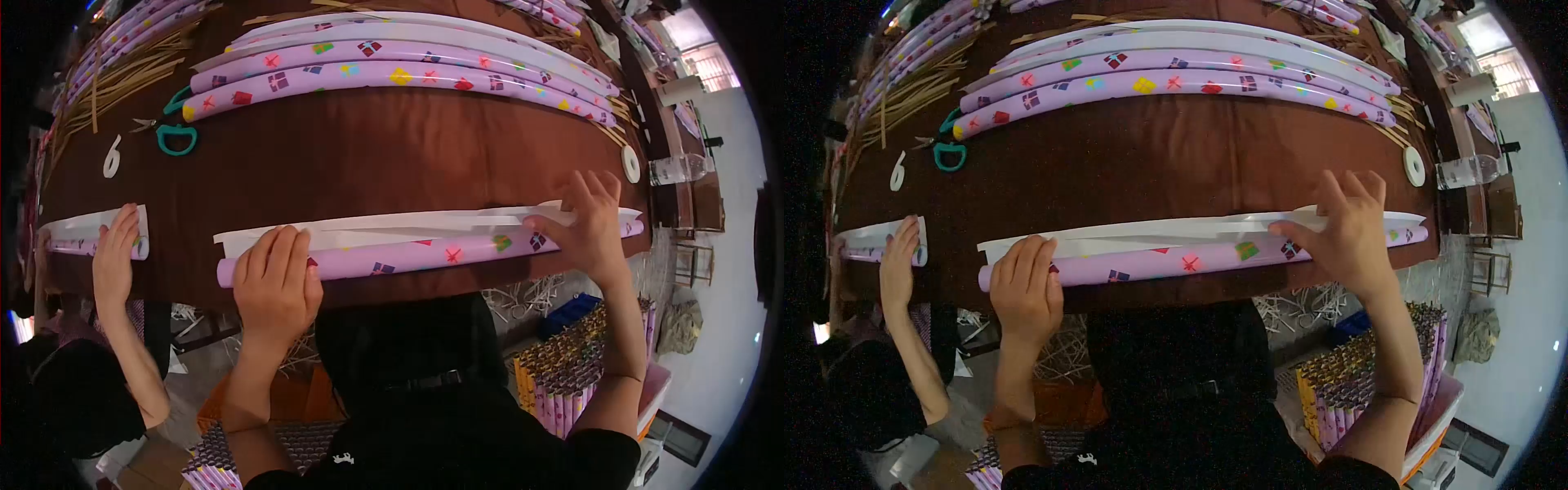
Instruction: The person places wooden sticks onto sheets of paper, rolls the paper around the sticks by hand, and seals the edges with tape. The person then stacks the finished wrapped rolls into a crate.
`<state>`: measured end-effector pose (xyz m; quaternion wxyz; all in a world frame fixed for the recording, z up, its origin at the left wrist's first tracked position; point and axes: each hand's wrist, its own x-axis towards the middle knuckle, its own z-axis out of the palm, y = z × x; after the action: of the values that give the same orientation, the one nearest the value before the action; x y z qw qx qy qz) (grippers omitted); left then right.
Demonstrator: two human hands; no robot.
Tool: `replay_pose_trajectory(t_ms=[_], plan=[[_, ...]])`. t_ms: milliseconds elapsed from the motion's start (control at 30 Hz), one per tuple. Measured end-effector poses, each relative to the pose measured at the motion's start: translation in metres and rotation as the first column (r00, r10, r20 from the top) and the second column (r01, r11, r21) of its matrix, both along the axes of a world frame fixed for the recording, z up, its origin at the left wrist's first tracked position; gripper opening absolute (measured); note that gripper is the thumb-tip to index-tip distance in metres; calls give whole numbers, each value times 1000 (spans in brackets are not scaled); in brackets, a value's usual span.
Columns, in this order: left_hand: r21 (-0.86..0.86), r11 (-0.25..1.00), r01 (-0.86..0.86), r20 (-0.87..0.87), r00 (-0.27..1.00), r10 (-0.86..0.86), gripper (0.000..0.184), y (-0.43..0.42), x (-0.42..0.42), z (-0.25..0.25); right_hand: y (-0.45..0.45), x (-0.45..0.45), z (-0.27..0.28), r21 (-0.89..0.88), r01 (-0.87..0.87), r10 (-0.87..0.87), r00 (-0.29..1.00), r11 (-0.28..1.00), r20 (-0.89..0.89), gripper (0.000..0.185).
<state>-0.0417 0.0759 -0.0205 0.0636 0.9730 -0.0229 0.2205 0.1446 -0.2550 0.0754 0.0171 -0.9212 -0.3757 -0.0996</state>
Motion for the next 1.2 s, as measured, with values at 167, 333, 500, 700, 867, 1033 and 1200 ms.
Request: replay_pose_trajectory(t_ms=[167,333,500,700,867,1033,1200], plan=[[7,1000,9,-5,1000,-9,34,0,0,-1,-1,-8,-21,30,28,-29,999,999,40,49],[-4,1000,7,-30,1000,-8,35,-1,-2,-1,5,-8,-28,44,6,-11,994,999,112,51],[0,1000,26,-14,1000,-26,36,2,-2,-2,9,-8,-32,-23,42,-38,986,999,165,59],[-9,1000,9,-38,999,-10,35,0,-3,-1,14,-12,-35,-59,60,-49,981,996,187,59],[-49,999,1,-94,996,-6,37,-7,-4,10,17,-14,-36,-66,64,-50,978,996,201,56],[112,985,-130,-67,988,138,39,-46,14,19,18,-16,-36,-102,126,-106,978,987,178,55],[-112,993,-30,-71,997,23,38,-126,54,14,18,-19,-39,-66,112,-96,975,992,202,55]])
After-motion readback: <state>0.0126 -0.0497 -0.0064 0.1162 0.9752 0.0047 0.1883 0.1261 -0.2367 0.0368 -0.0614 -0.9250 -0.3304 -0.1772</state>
